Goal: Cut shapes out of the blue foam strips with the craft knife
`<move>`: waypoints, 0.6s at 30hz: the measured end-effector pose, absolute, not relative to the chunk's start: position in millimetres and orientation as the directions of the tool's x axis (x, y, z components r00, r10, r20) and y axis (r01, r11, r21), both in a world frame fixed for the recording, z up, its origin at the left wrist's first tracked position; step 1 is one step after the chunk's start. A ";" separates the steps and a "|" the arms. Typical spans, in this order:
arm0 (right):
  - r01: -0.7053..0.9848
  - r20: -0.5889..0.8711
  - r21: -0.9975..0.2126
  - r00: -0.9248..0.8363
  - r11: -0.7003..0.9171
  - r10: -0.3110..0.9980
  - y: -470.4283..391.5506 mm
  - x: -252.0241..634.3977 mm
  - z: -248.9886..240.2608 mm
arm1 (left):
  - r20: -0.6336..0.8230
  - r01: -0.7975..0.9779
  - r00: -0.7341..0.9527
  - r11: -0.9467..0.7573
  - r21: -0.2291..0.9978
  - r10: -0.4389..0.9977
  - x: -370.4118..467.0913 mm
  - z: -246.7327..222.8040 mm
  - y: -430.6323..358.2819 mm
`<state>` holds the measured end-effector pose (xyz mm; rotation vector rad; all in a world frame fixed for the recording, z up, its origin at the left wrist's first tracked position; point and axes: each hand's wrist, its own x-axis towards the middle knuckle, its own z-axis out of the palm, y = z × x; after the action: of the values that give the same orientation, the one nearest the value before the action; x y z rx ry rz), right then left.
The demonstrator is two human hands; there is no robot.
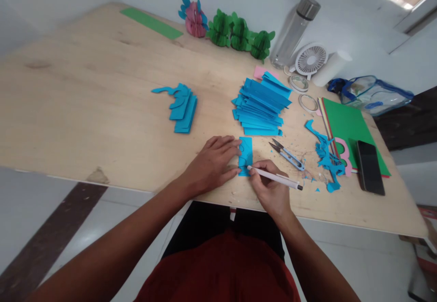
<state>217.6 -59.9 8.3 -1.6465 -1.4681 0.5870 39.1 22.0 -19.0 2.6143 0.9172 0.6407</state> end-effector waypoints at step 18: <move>0.501 0.150 -0.866 0.232 0.015 0.961 -60.2 218.3 9.9 | 0.291 0.520 0.703 -0.748 0.412 0.649 39.1 -18.5 21.7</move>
<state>218.3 -60.2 9.9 -1.6180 -1.3955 0.6530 39.1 21.7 -18.5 2.6131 0.9220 0.6126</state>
